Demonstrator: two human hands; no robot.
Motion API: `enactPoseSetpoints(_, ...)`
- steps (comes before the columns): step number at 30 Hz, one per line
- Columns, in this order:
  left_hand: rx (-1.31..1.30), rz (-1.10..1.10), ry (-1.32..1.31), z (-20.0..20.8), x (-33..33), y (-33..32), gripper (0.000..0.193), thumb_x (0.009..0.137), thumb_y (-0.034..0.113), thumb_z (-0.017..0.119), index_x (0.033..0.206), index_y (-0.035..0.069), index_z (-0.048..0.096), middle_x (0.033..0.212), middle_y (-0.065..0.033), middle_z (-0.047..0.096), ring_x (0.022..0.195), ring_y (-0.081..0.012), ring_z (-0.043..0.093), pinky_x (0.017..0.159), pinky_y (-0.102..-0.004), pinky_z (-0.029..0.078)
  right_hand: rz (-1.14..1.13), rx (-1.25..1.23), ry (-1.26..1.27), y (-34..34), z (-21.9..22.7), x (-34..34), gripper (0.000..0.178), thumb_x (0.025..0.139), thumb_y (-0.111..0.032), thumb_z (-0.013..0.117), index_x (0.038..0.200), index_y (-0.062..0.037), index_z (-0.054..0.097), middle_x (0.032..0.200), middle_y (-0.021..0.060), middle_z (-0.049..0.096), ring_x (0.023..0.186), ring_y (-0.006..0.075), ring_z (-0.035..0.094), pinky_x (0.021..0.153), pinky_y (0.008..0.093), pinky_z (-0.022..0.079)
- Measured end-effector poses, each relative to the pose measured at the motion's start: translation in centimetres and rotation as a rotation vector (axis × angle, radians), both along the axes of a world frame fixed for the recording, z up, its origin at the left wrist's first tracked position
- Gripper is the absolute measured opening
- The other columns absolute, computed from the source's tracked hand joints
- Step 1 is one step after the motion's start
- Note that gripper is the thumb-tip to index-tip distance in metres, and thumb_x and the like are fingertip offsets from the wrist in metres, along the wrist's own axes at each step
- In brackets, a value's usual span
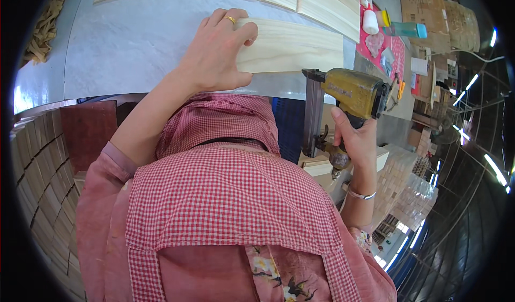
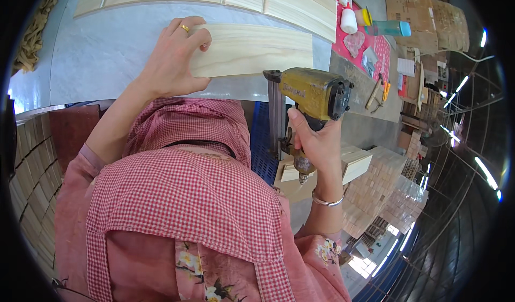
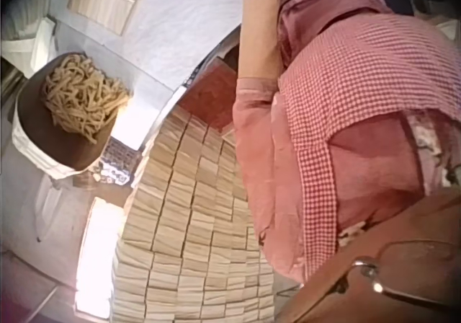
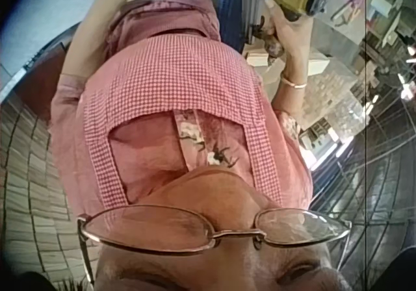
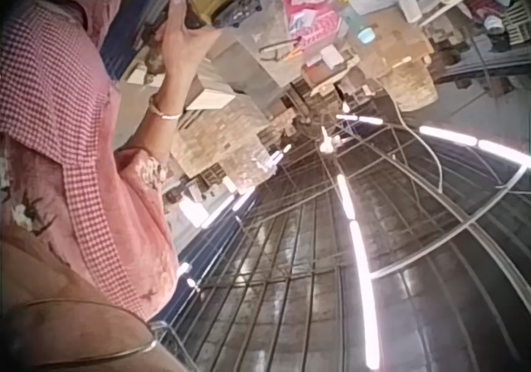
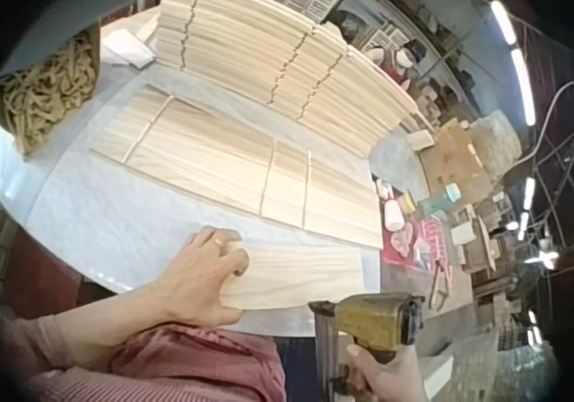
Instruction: Assembling rectangular wooden boxes using wood panels, glue, and a pneumatic nail gun.
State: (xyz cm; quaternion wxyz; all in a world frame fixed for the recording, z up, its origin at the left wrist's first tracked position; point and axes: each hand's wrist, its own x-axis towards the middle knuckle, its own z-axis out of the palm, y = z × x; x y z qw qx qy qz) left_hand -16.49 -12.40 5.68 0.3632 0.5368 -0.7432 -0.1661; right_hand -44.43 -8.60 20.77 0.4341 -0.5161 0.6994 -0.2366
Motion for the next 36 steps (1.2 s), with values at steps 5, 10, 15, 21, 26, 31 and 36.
enactPoseSetpoints(5,0.071,-0.114,0.252,-1.1,1.3,0.6,0.061,0.06,0.014,0.084,0.112,0.013,0.053,0.142,-0.0134,0.047,0.115,-0.0348,0.053,0.099,-0.0422,0.048,0.032,-0.032,0.104,0.1,0.5,0.9,0.02,0.089,-0.008,0.076,0.102,0.001,0.064,0.073,0.0046,0.062,0.044,0.0083,0.047,0.04,0.0223,0.04)
enactPoseSetpoints(10,0.074,-0.14,0.372,-2.5,2.7,1.5,0.07,0.062,0.012,0.085,0.123,0.015,0.05,0.148,-0.0117,0.041,0.115,-0.0347,0.056,0.098,-0.0413,0.052,0.09,0.088,0.192,0.9,1.7,3.7,0.023,0.088,-0.007,0.077,0.105,0.0015,0.065,0.083,0.0085,0.067,0.055,0.0125,0.058,0.049,0.0241,0.049)
enactPoseSetpoints(15,0.037,-0.129,0.408,-3.1,2.4,1.3,0.074,0.061,0.014,0.084,0.128,0.015,0.051,0.146,-0.0111,0.043,0.112,-0.0331,0.058,0.096,-0.0399,0.052,0.322,-0.03,0.12,1.2,0.5,5.5,0.028,0.086,-0.008,0.079,0.109,0.0023,0.065,0.095,0.012,0.072,0.075,0.0184,0.068,0.063,0.0275,0.055)
enactPoseSetpoints(21,0.076,-0.114,0.417,-3.0,2.3,1.6,0.08,0.059,0.013,0.083,0.132,0.016,0.049,0.147,-0.0115,0.044,0.123,-0.033,0.054,0.105,-0.0413,0.05,0.296,0.016,0.118,1.9,0.6,7.3,0.032,0.086,-0.009,0.08,0.112,0.0032,0.065,0.103,0.0143,0.073,0.091,0.0218,0.069,0.072,0.0301,0.056)
enactPoseSetpoints(26,-0.029,-0.09,0.372,-3.4,2.1,1.4,0.083,0.062,0.014,0.082,0.137,0.016,0.049,0.143,-0.0117,0.045,0.111,-0.0324,0.059,0.096,-0.0399,0.054,0.255,0.02,0.183,2.4,0.8,7.9,0.033,0.087,-0.01,0.08,0.113,0.0031,0.065,0.101,0.0137,0.073,0.085,0.0207,0.069,0.068,0.0289,0.055)
enactPoseSetpoints(31,-0.021,-0.093,0.412,-3.2,1.9,1.3,0.092,0.062,0.015,0.082,0.146,0.017,0.043,0.142,-0.0121,0.046,0.112,-0.0329,0.059,0.096,-0.0414,0.055,0.067,0.281,0.266,2.7,1.7,9.3,0.034,0.087,-0.011,0.08,0.113,0.0031,0.064,0.102,0.0133,0.073,0.083,0.0203,0.069,0.067,0.0289,0.055)
enactPoseSetpoints(36,0.09,-0.068,0.441,-3.1,2.2,2.0,0.102,0.065,0.016,0.082,0.155,0.015,0.033,0.146,-0.0144,0.046,0.117,-0.035,0.058,0.104,-0.0423,0.051,0.056,0.271,0.264,2.8,1.2,9.4,0.034,0.087,-0.011,0.08,0.114,0.0037,0.064,0.102,0.0123,0.073,0.082,0.0193,0.069,0.067,0.0289,0.055)
